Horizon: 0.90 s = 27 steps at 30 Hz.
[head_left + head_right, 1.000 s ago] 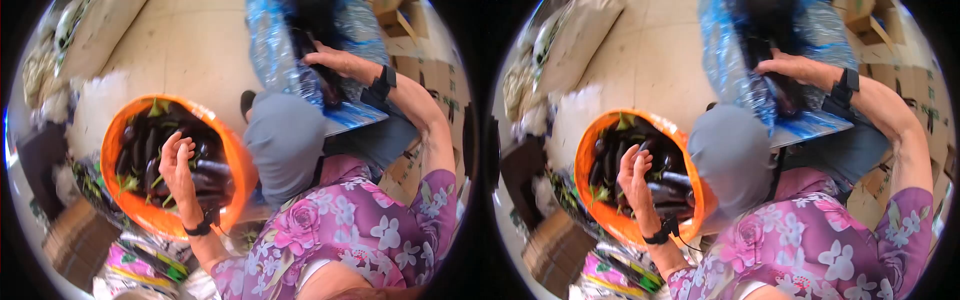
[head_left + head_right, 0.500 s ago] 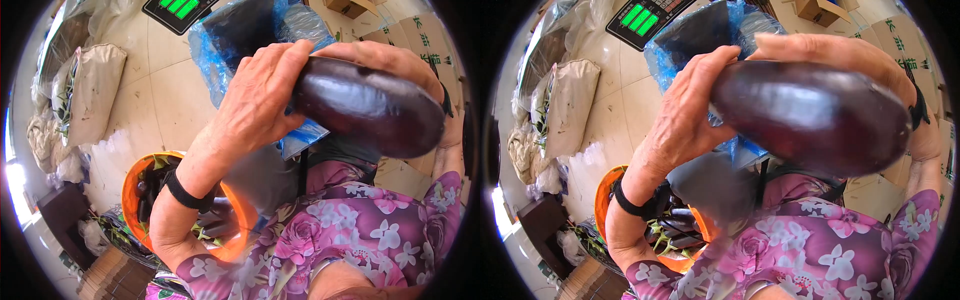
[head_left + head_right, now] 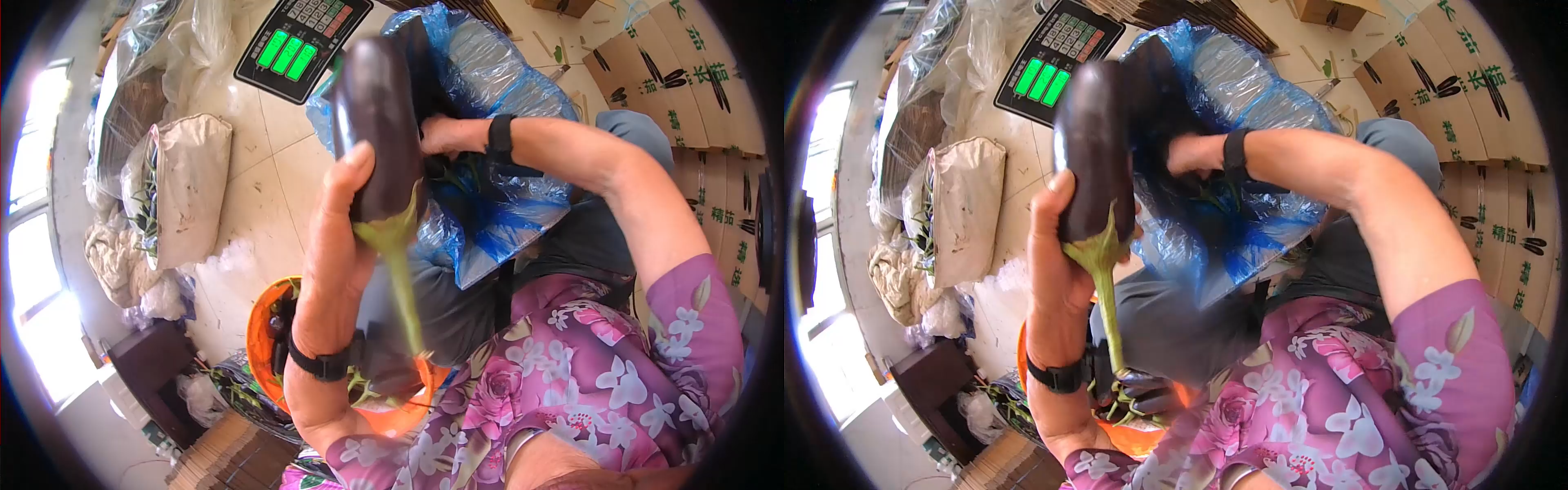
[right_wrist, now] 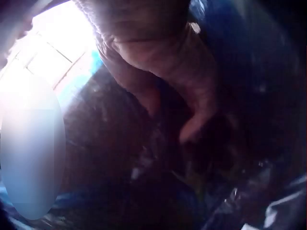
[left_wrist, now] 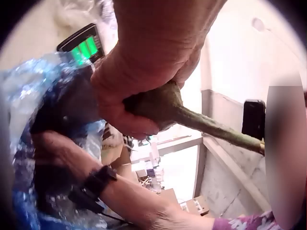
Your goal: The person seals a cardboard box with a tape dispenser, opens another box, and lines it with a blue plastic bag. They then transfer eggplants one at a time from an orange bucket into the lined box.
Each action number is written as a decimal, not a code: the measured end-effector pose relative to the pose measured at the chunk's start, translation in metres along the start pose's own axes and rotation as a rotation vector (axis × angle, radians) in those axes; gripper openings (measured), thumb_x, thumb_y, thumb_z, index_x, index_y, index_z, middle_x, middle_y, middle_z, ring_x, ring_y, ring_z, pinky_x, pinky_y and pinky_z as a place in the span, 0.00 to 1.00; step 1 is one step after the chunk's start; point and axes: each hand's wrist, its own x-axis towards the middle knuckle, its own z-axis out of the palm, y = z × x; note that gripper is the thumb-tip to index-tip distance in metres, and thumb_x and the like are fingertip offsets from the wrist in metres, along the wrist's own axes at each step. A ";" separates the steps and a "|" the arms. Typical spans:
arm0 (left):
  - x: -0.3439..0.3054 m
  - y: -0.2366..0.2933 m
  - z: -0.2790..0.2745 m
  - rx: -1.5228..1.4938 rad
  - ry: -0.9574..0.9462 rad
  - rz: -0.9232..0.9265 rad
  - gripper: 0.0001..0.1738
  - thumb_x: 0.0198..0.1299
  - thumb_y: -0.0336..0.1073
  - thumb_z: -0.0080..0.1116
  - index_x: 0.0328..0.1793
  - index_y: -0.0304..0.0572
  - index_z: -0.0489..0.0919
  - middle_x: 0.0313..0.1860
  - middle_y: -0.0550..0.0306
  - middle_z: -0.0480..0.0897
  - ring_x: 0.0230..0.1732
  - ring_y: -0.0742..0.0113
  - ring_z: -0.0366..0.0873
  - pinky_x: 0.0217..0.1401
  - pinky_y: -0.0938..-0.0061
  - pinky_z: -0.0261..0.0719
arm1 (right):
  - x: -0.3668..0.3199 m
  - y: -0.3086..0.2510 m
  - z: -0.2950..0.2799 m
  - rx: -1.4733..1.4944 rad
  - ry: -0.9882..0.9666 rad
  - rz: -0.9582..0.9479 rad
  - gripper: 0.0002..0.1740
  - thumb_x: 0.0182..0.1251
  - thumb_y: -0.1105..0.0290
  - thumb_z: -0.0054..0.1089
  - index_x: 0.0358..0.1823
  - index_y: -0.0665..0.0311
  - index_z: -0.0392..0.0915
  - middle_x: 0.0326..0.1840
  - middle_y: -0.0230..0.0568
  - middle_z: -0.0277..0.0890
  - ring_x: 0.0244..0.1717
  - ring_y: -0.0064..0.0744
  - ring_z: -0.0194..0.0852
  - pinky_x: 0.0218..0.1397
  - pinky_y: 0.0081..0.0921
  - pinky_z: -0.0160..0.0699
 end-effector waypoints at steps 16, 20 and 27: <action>0.033 -0.044 0.002 0.091 0.176 -0.240 0.28 0.65 0.59 0.56 0.57 0.44 0.74 0.40 0.54 0.82 0.33 0.59 0.81 0.33 0.69 0.78 | -0.041 0.008 0.039 0.019 0.269 -0.125 0.52 0.59 0.45 0.64 0.76 0.67 0.51 0.70 0.62 0.66 0.67 0.57 0.70 0.66 0.50 0.73; 0.039 -0.042 0.004 0.060 0.191 -0.302 0.26 0.67 0.59 0.54 0.59 0.49 0.72 0.42 0.53 0.82 0.34 0.58 0.83 0.33 0.70 0.81 | -0.008 0.019 0.027 0.294 -0.078 -0.167 0.41 0.63 0.44 0.63 0.72 0.59 0.64 0.67 0.50 0.72 0.66 0.48 0.73 0.59 0.52 0.81; 0.051 -0.035 -0.011 -0.036 0.151 -0.229 0.27 0.69 0.60 0.51 0.59 0.46 0.73 0.43 0.53 0.82 0.34 0.58 0.84 0.34 0.72 0.85 | -0.071 -0.005 -0.045 0.277 -0.215 -0.050 0.29 0.61 0.47 0.64 0.57 0.60 0.79 0.51 0.43 0.82 0.48 0.37 0.83 0.49 0.37 0.87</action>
